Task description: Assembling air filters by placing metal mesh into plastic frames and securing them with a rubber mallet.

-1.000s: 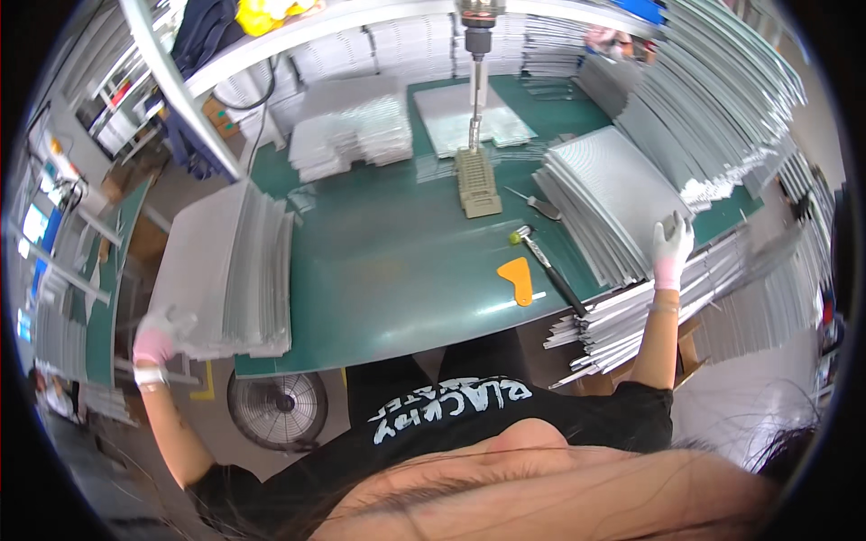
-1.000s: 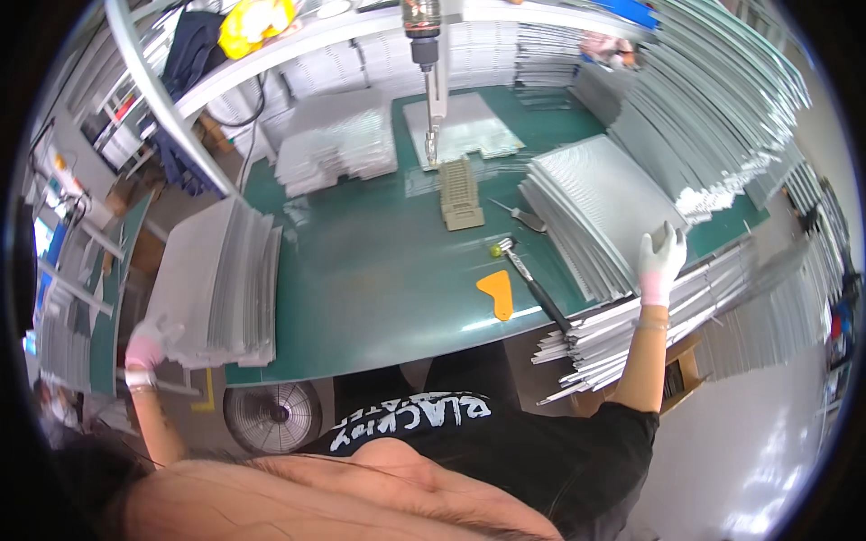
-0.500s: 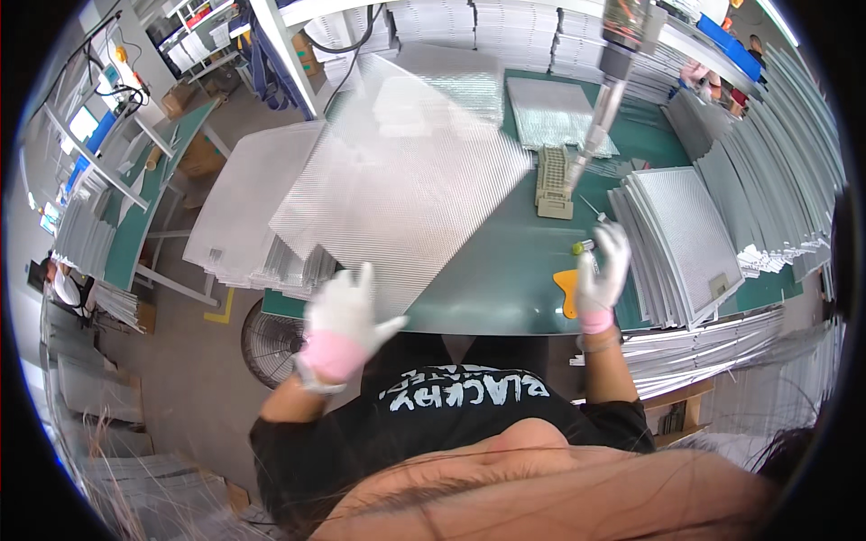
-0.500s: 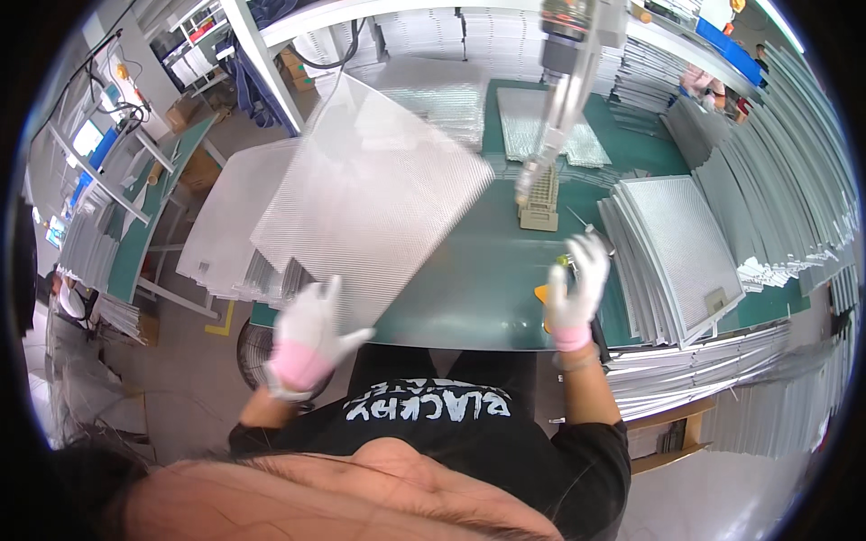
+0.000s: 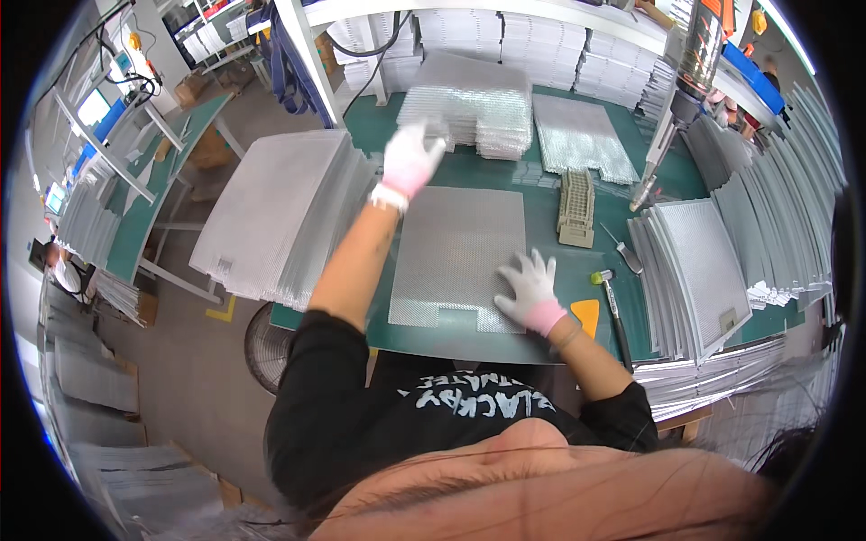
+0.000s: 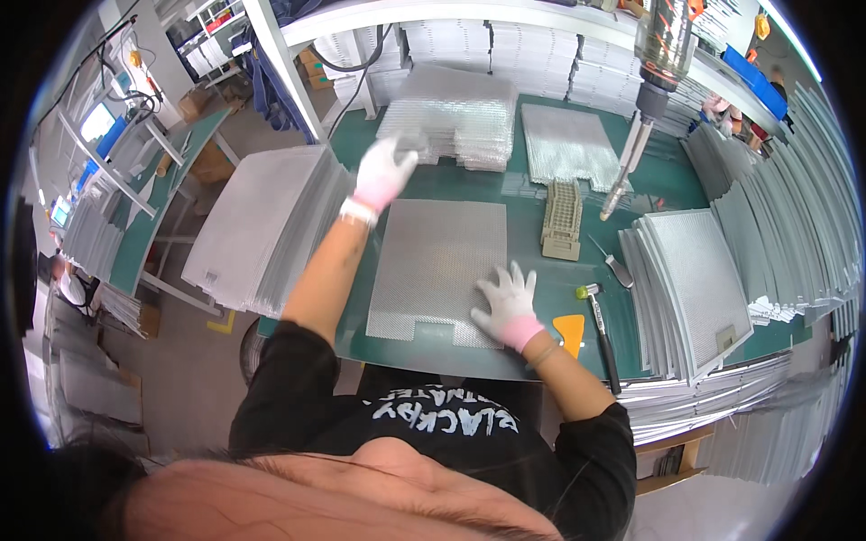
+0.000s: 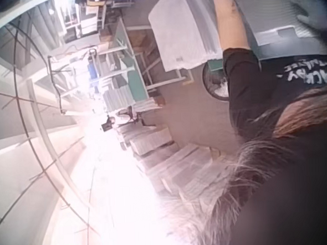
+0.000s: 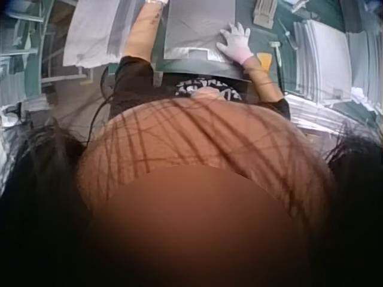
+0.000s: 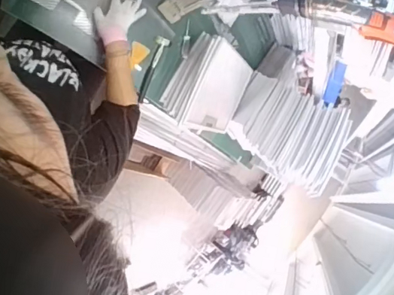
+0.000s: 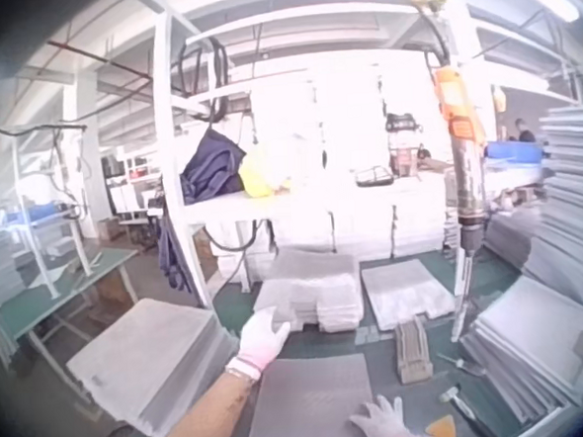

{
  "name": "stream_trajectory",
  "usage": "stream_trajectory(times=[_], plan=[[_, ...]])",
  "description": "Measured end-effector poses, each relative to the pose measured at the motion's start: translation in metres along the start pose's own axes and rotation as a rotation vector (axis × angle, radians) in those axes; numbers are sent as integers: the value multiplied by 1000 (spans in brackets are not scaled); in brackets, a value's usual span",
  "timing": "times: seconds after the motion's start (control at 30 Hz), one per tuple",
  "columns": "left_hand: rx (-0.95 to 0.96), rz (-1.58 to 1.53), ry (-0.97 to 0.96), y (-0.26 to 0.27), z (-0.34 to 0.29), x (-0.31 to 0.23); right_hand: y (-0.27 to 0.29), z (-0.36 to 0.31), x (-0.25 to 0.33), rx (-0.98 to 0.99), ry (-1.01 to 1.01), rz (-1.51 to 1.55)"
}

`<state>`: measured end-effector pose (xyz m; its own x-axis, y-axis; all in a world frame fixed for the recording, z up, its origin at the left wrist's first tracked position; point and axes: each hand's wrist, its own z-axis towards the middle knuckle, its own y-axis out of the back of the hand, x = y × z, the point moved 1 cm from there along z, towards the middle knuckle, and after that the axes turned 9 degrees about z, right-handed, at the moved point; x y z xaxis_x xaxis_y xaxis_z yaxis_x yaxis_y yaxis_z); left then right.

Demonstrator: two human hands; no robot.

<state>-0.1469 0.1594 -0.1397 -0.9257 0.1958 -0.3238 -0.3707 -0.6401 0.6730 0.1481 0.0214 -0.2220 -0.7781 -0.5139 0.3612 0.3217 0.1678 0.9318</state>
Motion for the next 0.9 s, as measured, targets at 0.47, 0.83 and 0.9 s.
stream_trajectory(times=[0.47, 0.83, 0.9], plan=[[275, 562, 261, -53, 126, 57, 112, 269, -22, -154, -334, 431], [96, -24, 266, -24, 127, 68, 143, 274, -25, -1020, 257, 587], [127, -195, 296, -31, 127, 74, 157, 285, -40, -977, 136, 1072]])
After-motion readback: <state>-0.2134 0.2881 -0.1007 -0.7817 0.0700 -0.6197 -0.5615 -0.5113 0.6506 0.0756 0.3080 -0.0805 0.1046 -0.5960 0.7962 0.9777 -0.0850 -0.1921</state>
